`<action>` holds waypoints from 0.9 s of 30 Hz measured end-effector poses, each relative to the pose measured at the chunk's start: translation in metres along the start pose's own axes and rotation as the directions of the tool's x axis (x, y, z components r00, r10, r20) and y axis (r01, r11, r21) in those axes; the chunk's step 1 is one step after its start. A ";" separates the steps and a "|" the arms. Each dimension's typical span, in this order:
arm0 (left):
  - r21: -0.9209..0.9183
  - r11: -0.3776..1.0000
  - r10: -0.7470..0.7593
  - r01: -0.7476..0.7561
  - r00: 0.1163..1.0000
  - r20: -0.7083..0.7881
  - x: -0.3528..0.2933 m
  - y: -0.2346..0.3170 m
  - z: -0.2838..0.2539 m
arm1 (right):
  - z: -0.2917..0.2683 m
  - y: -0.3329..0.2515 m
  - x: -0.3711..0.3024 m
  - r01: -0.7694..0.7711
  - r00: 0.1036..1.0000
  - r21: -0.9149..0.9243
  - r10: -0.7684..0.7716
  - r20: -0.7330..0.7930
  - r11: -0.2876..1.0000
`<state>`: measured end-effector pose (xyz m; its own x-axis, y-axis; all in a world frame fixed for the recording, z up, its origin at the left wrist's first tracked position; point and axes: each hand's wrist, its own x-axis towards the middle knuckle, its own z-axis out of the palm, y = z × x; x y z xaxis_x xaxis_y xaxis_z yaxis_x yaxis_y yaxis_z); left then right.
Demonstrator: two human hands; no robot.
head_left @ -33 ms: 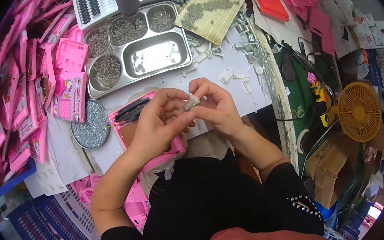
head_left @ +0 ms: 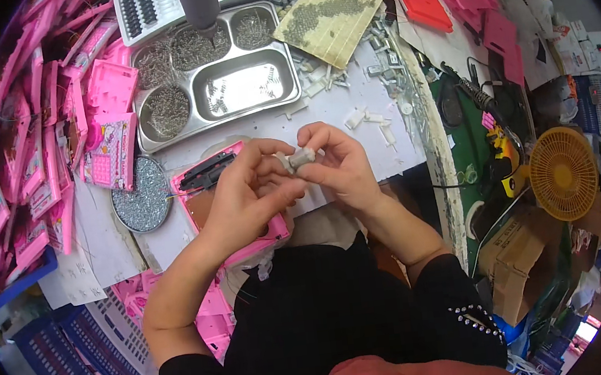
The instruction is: Assembling internal components and screwing together a pink toy electronic device.
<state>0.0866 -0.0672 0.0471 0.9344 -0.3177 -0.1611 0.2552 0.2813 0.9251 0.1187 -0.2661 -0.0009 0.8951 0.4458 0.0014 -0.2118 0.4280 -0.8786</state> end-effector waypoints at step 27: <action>0.217 0.976 0.013 0.024 0.986 -0.166 -0.007 -0.006 0.010 | 0.000 -0.040 -0.015 0.157 0.981 -0.710 -0.194 0.030 0.687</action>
<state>0.0760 -0.0754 0.0462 0.9658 -0.1600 -0.2042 0.2175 0.0700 0.9736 0.1140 -0.2895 0.0344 0.9071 0.3777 0.1857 0.2735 -0.1937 -0.9422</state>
